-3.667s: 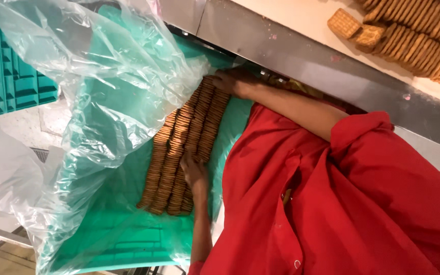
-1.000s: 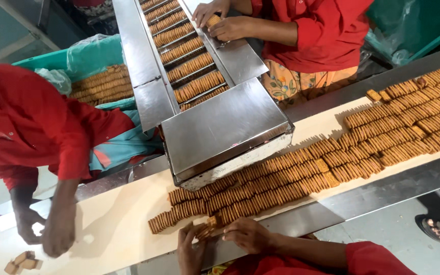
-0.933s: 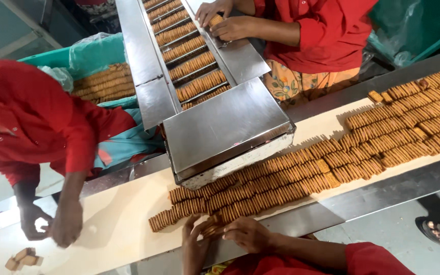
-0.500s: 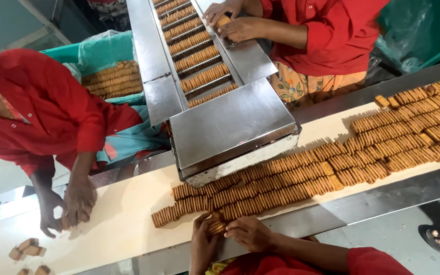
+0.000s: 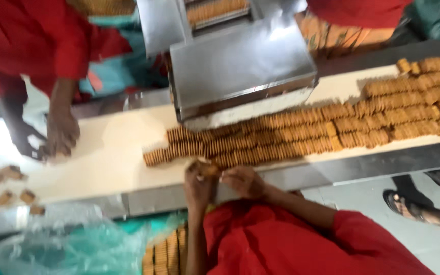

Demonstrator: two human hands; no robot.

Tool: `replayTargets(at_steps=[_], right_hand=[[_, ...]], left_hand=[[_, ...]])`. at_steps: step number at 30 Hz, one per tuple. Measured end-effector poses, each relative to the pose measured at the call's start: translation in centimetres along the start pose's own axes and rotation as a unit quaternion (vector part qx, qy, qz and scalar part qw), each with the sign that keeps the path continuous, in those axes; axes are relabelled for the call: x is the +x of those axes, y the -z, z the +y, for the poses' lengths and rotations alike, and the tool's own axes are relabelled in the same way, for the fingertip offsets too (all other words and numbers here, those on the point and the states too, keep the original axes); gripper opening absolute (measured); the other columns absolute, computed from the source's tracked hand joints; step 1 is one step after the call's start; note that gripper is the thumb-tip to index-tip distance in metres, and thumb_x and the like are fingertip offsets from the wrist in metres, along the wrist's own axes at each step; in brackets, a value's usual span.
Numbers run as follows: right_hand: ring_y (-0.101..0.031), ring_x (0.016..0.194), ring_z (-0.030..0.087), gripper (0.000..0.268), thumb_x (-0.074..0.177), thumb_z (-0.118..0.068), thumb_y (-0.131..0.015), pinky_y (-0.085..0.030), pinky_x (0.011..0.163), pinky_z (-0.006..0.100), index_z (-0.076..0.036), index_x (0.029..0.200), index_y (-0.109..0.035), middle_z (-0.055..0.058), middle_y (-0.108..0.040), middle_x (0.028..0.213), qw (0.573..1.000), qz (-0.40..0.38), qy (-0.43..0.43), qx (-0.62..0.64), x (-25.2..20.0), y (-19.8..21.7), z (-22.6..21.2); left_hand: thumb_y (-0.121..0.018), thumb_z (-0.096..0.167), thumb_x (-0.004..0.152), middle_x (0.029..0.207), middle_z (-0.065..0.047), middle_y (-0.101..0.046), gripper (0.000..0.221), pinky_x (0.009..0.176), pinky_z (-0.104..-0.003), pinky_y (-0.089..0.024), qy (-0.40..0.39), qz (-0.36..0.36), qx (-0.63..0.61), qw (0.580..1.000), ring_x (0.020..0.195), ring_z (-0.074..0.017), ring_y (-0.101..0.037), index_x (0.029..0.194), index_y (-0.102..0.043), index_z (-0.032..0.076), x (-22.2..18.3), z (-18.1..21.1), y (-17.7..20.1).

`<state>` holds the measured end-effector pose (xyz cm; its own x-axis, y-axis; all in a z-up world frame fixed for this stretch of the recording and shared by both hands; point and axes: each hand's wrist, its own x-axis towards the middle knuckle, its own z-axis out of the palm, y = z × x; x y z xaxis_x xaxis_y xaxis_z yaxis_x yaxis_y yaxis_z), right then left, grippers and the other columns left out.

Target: The person organizes rows of biscuits on a conveyor belt by hand, aligning them into columns, and periodically transfers groups of biscuits into a lined plastic bin.

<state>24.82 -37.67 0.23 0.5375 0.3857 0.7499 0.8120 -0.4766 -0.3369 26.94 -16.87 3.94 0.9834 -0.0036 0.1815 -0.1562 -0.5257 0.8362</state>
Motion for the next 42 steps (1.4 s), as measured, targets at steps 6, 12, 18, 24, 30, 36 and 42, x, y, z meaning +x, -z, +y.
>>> replayTargets(at_steps=[6, 12, 18, 24, 30, 36, 42], right_hand=[[-0.05, 0.13, 0.027, 0.029, 0.099, -0.016, -0.069, -0.044, 0.108, 0.043, -0.015, 0.128, -0.069, 0.007, -0.055, 0.136, 0.988, -0.093, -0.079, -0.095, 1.1, -1.2, -1.7], [-0.025, 0.146, 0.037, 0.044, 0.094, -0.034, -0.067, -0.012, 0.113, 0.059, -0.014, 0.133, -0.062, 0.019, -0.035, 0.157, 0.942, -0.259, -0.105, -0.187, 5.4, -4.0, -2.5], [-0.029, 0.149, 0.029, 0.042, 0.092, -0.039, -0.071, -0.017, 0.12, 0.054, -0.019, 0.128, -0.065, 0.009, -0.041, 0.157, 0.931, -0.257, -0.166, -0.197, 3.5, 0.7, -1.7], [-0.037, 0.139, 0.029, 0.08, 0.084, -0.032, -0.081, -0.023, 0.112, 0.054, -0.009, 0.149, -0.041, 0.015, -0.051, 0.143, 0.943, -0.114, -0.274, -0.152, 0.0, 5.2, 0.5], [-0.046, 0.136, 0.023, 0.076, 0.082, -0.019, -0.083, -0.022, 0.112, 0.053, -0.013, 0.146, -0.041, 0.009, -0.06, 0.137, 0.94, -0.112, -0.283, -0.155, -0.9, 6.1, 1.1], [-0.041, 0.138, 0.032, 0.072, 0.073, -0.013, -0.082, -0.021, 0.108, 0.056, -0.014, 0.136, -0.047, 0.017, -0.054, 0.138, 0.915, -0.175, -0.326, -0.162, 0.6, 6.0, 1.7], [-0.042, 0.135, 0.033, 0.064, 0.078, -0.011, -0.078, -0.026, 0.108, 0.061, -0.016, 0.136, -0.051, 0.018, -0.054, 0.137, 0.875, -0.27, -0.342, -0.21, -0.9, 4.8, 2.9]], left_hand=[[-0.078, 0.013, 0.084, 0.128, -0.019, -0.059, 0.049, 0.095, -0.046, -0.05, -0.01, 0.136, 0.152, 0.979, 0.116, -0.0386, -0.058, 0.132, -0.07, 0.009, -0.8, 0.4, 4.3], [-0.074, 0.016, 0.087, 0.129, -0.016, -0.06, 0.032, 0.092, -0.046, -0.047, -0.08, 0.13, 0.228, 0.962, 0.108, -0.0342, -0.058, 0.12, -0.077, 0.017, -0.2, 0.8, 3.3], [-0.071, 0.026, 0.096, 0.122, -0.007, -0.065, 0.026, 0.093, -0.045, -0.048, -0.06, 0.086, 0.176, 0.979, 0.104, -0.0314, -0.058, 0.122, -0.075, 0.02, 0.1, 1.9, -1.1], [-0.071, 0.028, 0.093, 0.137, -0.017, -0.053, 0.058, 0.097, -0.051, -0.044, -0.089, 0.038, 0.214, 0.972, 0.115, -0.0406, -0.05, 0.146, -0.055, 0.011, 0.1, 3.3, -2.2], [-0.07, 0.015, 0.086, 0.149, -0.025, -0.04, 0.07, 0.102, -0.05, -0.047, -0.051, -0.078, 0.013, 0.996, 0.126, -0.0441, -0.049, 0.15, -0.045, 0.004, -0.9, 2.2, 1.2], [-0.078, 0.017, 0.082, 0.132, -0.019, -0.061, 0.058, 0.096, -0.046, -0.05, -0.061, -0.1, 0.069, 0.991, 0.117, -0.0384, -0.059, 0.137, -0.06, 0.008, 1.0, 2.2, 3.4], [-0.08, 0.023, 0.082, 0.122, -0.016, -0.065, 0.054, 0.093, -0.047, -0.05, -0.092, -0.135, 0.117, 0.98, 0.112, -0.0382, -0.06, 0.131, -0.063, 0.01, 1.0, 2.3, 3.3]])
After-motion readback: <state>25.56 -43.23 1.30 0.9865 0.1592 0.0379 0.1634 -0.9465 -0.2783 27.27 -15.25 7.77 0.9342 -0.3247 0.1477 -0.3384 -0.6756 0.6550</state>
